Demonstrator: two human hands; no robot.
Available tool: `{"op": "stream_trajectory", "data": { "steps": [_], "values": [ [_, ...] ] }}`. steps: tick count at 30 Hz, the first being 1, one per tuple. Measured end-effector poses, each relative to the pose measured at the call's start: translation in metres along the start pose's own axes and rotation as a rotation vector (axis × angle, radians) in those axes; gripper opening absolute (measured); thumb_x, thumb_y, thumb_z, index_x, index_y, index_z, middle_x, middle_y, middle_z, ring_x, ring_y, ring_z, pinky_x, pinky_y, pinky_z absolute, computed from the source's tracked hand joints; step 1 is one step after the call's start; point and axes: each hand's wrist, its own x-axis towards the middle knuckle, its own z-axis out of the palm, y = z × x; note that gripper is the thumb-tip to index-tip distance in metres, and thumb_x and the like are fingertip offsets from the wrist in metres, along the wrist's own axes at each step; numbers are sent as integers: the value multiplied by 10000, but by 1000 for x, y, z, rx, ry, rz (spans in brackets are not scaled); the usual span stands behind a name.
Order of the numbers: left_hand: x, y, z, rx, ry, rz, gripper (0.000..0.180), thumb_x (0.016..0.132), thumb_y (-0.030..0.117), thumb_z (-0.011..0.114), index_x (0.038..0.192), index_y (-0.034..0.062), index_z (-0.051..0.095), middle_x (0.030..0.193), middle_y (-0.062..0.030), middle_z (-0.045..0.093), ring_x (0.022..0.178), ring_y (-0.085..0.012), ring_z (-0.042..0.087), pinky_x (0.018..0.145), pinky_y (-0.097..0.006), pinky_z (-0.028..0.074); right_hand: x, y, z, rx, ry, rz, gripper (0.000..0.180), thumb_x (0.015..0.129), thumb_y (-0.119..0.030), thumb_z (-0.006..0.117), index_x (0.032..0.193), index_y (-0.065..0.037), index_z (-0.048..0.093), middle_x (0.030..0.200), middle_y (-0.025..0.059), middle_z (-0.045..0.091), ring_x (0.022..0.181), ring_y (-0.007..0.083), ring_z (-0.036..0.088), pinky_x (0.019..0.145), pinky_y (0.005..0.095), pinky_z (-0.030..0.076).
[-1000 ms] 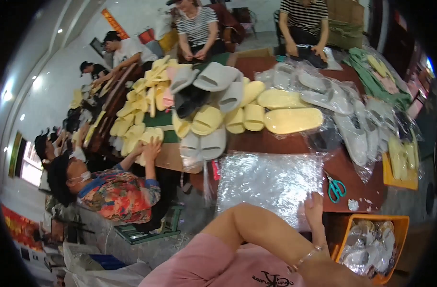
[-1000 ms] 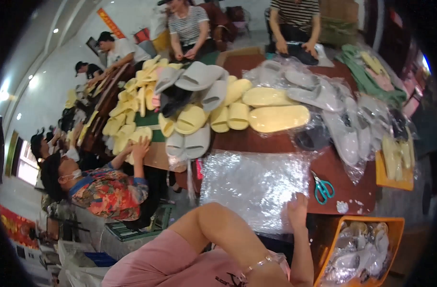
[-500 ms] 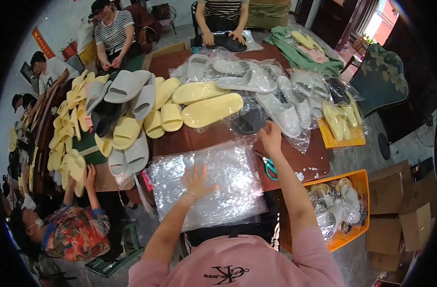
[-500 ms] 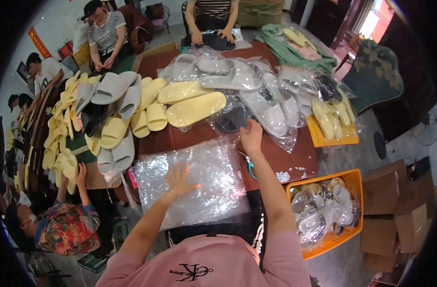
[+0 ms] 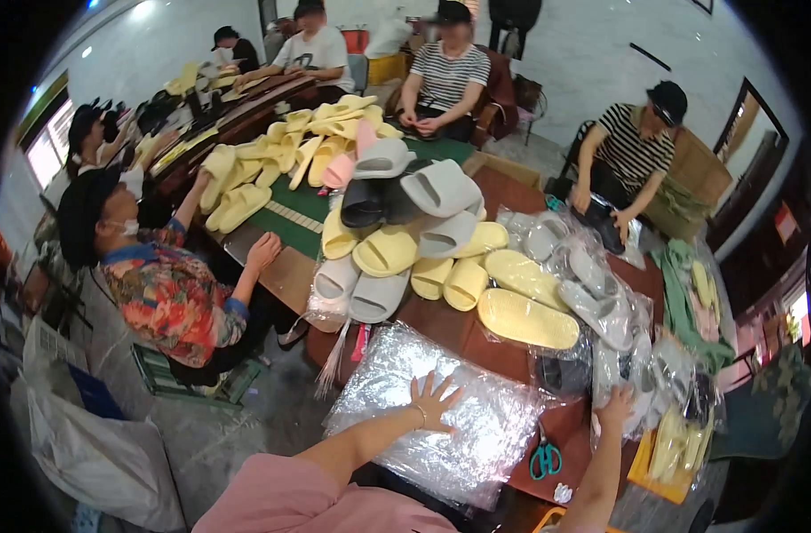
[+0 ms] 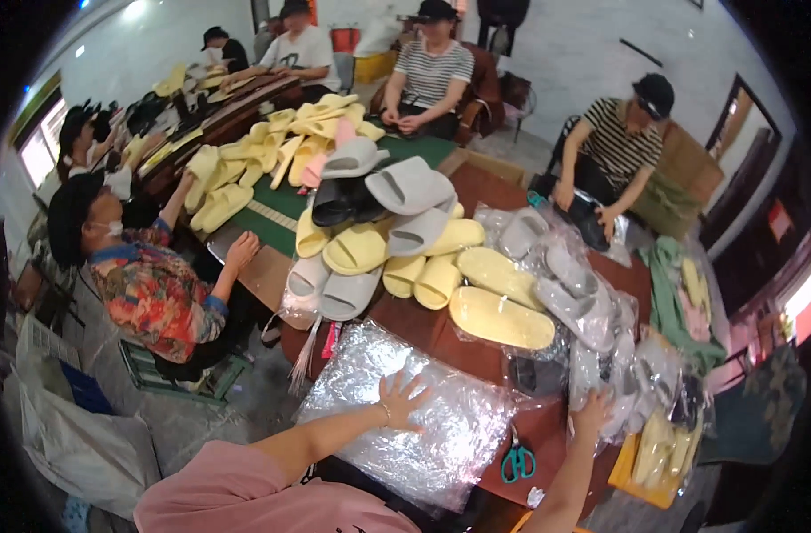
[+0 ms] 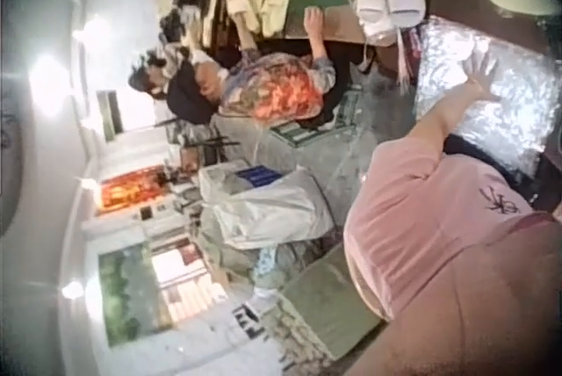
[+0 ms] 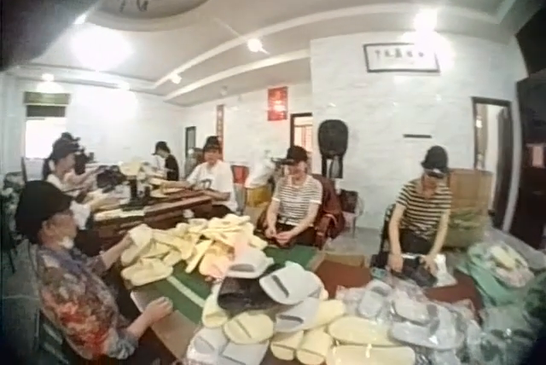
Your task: The recorder is sorting various colored slippers and placing them into clear plastic bags for packaging.
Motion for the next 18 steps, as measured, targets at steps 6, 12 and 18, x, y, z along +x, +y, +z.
{"op": "stream_trajectory", "data": {
  "steps": [6,12,18],
  "values": [
    [-2,5,-3,-10,29,0,987,637,675,507,1373,278,-18,1427,-107,-107,1258,-431,-167,918,-660,-53,18,9,-18,-31,225,-210,290,638,-147,670,887,-76,539,939,111,549,894,333,517,770,430,438],
    [11,-5,15,16,68,22,997,622,704,493,1378,247,31,1434,-106,-14,1266,-441,-102,918,-671,-1,27,17,-90,-80,220,-409,182,670,-206,562,749,-50,616,781,165,609,779,338,574,702,437,453],
    [6,-8,-3,52,127,1,1040,592,725,502,1376,255,7,1428,-127,-77,1264,-450,-102,924,-657,-33,13,15,-188,165,200,-579,250,682,-262,627,747,-25,582,716,175,590,690,323,565,619,394,427]
  ]
}}
